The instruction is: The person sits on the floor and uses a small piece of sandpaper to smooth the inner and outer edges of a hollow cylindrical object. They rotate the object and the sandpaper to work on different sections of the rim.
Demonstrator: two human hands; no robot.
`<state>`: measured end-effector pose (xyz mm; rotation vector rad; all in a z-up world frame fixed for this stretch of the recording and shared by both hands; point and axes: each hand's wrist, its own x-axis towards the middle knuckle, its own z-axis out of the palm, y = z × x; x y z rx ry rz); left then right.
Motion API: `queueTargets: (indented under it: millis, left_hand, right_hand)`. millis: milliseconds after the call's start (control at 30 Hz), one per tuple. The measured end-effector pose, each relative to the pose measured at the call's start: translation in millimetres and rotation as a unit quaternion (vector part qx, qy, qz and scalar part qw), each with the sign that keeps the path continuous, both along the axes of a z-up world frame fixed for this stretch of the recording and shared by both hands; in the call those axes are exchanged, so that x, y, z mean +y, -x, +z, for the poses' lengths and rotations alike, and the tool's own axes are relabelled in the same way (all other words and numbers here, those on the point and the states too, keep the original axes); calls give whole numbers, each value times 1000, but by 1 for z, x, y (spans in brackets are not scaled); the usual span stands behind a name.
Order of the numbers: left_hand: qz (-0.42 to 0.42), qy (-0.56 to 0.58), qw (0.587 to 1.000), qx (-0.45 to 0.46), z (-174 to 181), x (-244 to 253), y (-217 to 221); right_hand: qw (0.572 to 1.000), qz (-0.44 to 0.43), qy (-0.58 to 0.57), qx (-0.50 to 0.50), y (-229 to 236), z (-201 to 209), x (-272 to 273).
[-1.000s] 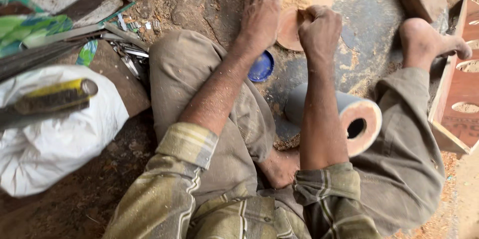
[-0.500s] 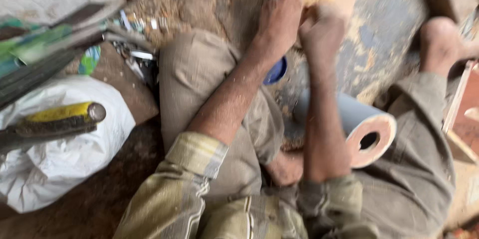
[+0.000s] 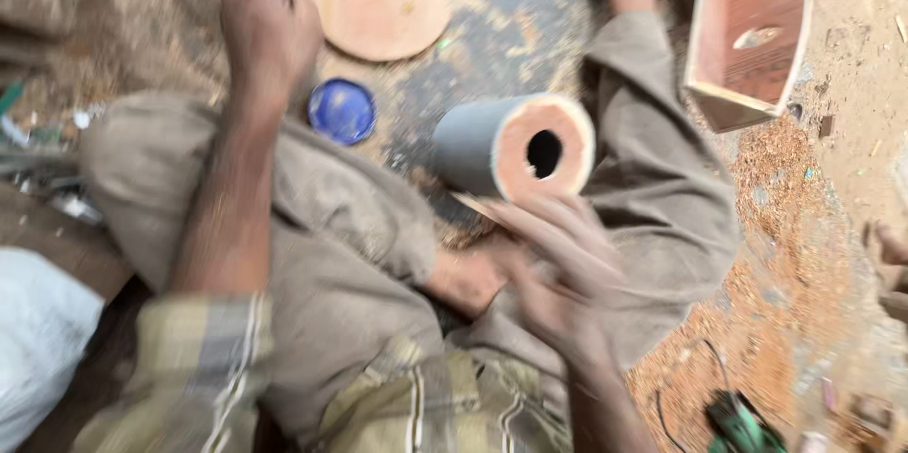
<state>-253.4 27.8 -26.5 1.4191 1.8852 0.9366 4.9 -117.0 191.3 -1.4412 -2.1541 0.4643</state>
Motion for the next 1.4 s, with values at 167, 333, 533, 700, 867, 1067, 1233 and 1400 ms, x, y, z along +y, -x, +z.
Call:
queueTargets:
  millis: [167, 333, 533, 700, 867, 1067, 1233, 1400]
  left_hand:
    - [-152, -127, 970, -139, 68, -58, -96]
    - [-234, 16, 972, 9, 105, -66, -191]
    - [-218, -14, 975, 25, 69, -69, -210]
    - [-228, 39, 972, 44, 69, -71, -213]
    - [-231, 6, 970, 71, 75, -73, -209]
    - [-230, 32, 968, 97, 66, -67, -213]
    - [-221, 8, 968, 122, 69, -66, -207]
    - [-234, 44, 964, 117, 86, -74, -216]
  right_hand:
    - [956, -259, 62, 125, -129, -33, -20]
    - [989, -50, -126, 62, -163, -91, 22]
    - [973, 93, -210, -18, -176, -111, 40]
    - [978, 71, -190, -44, -203, -109, 32]
    - [967, -125, 104, 195, -220, -104, 34]
    - [715, -177, 416, 534, -202, -114, 33]
    - [909, -218, 217, 281, -192, -83, 40]
    - [973, 103, -162, -126, -183, -58, 73]
